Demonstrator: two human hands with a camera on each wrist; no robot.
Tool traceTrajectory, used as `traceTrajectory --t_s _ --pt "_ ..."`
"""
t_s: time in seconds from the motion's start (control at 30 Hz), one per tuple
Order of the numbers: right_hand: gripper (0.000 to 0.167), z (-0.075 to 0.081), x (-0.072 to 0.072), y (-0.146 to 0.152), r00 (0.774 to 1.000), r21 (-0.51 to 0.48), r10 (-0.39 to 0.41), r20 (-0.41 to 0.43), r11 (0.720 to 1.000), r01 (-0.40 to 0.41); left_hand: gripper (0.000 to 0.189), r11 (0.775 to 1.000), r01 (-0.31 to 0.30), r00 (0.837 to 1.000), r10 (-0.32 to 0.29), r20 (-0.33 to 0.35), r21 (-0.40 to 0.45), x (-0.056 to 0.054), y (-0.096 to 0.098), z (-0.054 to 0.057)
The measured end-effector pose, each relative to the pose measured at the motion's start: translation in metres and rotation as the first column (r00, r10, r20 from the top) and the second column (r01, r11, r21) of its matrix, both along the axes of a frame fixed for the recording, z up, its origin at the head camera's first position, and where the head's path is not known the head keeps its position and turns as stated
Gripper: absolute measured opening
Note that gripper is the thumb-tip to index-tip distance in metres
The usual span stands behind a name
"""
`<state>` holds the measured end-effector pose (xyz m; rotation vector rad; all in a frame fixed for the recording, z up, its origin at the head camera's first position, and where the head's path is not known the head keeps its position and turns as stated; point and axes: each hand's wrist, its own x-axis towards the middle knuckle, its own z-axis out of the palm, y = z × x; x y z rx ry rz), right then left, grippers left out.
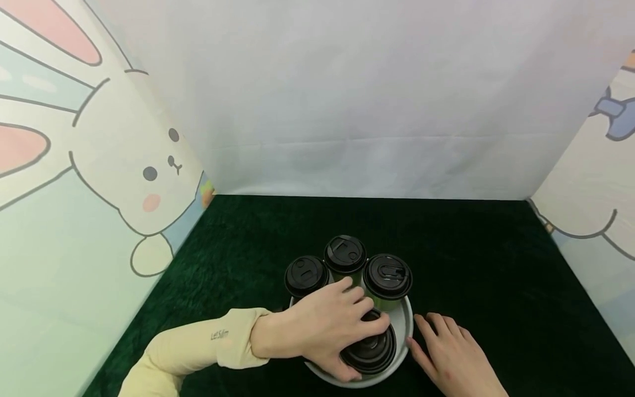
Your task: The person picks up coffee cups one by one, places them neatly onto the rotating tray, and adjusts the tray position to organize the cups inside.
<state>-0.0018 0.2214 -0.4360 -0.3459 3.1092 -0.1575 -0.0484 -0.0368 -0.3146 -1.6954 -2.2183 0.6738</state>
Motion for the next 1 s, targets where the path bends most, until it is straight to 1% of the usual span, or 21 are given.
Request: traceTrajectory --t_s 0.23,0.33,0.5,0.8,1.0 --pt "0.061 -0.001 0.000 0.000 1.000 -0.008 -0.009 -0.001 1.000 0.009 0.088 0.999 -0.031 0.999 0.031 0.007 -0.042 -0.001 0.003 -0.005" --pt "0.061 -0.001 0.000 0.000 1.000 -0.008 -0.015 0.008 1.000 0.015 0.089 0.998 -0.035 0.999 0.035 0.000 -0.050 -0.003 0.005 -0.006" --pt "0.060 -0.002 -0.001 0.000 1.000 0.002 -0.020 0.023 1.000 0.020 0.091 0.999 -0.029 1.000 0.028 -0.007 -0.039 -0.003 0.006 -0.008" --pt "0.061 -0.001 0.000 0.002 1.000 0.003 -0.013 0.017 1.000 0.013 0.095 1.000 -0.019 0.999 0.019 -0.034 -0.010 -0.003 0.005 -0.010" --pt "0.059 -0.002 0.001 0.003 1.000 0.000 -0.003 -0.007 1.000 0.003 0.105 1.000 -0.013 0.998 0.012 -0.054 -0.013 -0.002 0.003 -0.011"
